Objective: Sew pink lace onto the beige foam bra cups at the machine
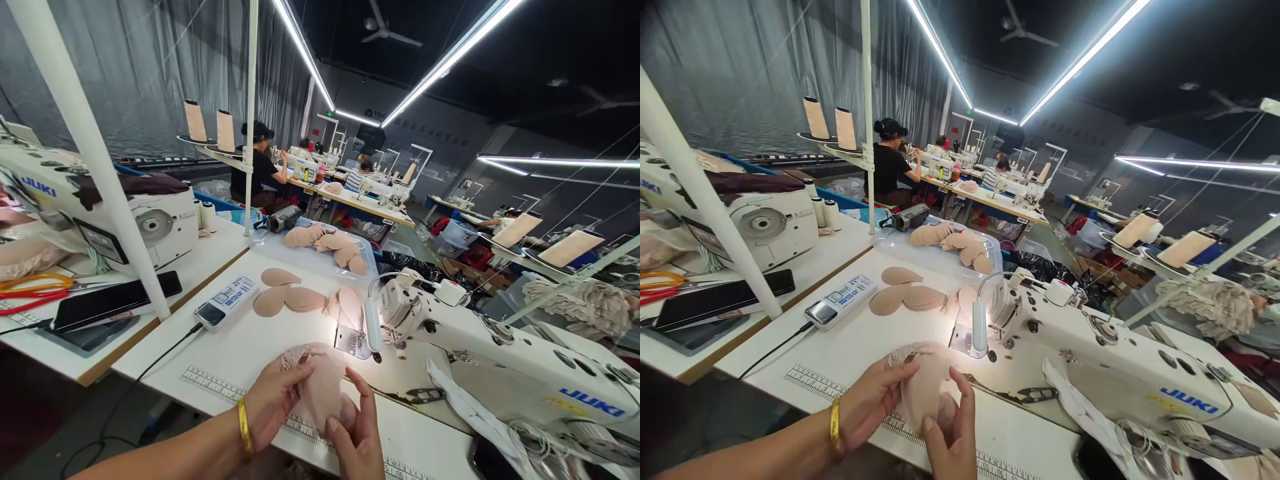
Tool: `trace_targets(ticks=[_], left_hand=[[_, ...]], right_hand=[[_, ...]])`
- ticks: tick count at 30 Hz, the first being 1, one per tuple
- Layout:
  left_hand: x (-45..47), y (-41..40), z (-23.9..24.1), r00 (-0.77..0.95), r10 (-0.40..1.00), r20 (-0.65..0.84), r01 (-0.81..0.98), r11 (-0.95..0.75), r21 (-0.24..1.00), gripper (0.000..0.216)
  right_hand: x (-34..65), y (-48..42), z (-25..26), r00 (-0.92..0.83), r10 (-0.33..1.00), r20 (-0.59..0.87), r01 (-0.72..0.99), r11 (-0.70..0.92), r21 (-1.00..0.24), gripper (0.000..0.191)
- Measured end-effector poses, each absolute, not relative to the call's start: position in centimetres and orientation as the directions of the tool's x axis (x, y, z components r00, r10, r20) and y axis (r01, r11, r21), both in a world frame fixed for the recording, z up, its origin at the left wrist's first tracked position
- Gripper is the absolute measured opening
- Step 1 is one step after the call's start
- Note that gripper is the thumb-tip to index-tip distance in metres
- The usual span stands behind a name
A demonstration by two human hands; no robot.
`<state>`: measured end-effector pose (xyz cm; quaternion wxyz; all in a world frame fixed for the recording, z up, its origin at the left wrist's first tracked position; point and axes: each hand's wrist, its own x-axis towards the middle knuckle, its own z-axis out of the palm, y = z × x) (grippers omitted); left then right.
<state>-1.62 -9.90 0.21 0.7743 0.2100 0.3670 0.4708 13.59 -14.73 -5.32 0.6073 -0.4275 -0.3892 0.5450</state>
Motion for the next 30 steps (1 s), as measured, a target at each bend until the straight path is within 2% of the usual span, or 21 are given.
trace_targets(ticks=[2, 4, 6, 8, 12, 16, 25, 30], left_hand=[[-1.4, -9.3, 1.0, 0.284, 0.875, -0.392, -0.564, 0.483, 0.67, 0.053], [-1.1, -9.1, 1.5, 0.356, 0.812, -0.463, -0.572, 0.581, 0.579, 0.04], [-0.9, -9.1, 1.8, 0.431, 0.731, -0.529, -0.592, 0.672, 0.445, 0.037], [-0.8, -9.3, 2.0, 0.454, 0.699, -0.553, -0.591, 0.7, 0.401, 0.036], [-0.5, -9.5, 2.3, 0.408, 0.733, -0.544, -0.538, 0.675, 0.505, 0.029], [-0.3, -9.2, 1.9, 0.434, 0.731, -0.526, -0.531, 0.679, 0.507, 0.031], [0.3, -8.7, 1.0, 0.474, 0.744, -0.471, -0.535, 0.668, 0.517, 0.053], [0.5, -8.7, 1.1, 0.474, 0.784, -0.401, -0.491, 0.614, 0.618, 0.059]], right_hand=[[13.7, -15.3, -5.2, 0.138, 0.99, -0.026, -0.377, 0.028, -0.926, 0.095], [14.0, -15.3, -4.8, 0.174, 0.983, -0.056, -0.381, 0.015, -0.924, 0.096], [14.4, -15.1, -4.6, 0.202, 0.978, -0.054, -0.355, 0.021, -0.935, 0.093], [14.7, -14.9, -4.6, 0.217, 0.976, -0.034, -0.345, 0.044, -0.938, 0.091], [15.0, -15.0, -5.0, 0.213, 0.977, -0.023, -0.347, 0.054, -0.936, 0.091], [15.2, -15.1, -5.2, 0.208, 0.978, -0.031, -0.346, 0.044, -0.937, 0.09], [15.8, -14.9, -5.6, 0.236, 0.972, -0.015, -0.32, 0.063, -0.945, 0.089], [16.4, -14.8, -5.9, 0.23, 0.973, -0.013, -0.31, 0.06, -0.949, 0.083]])
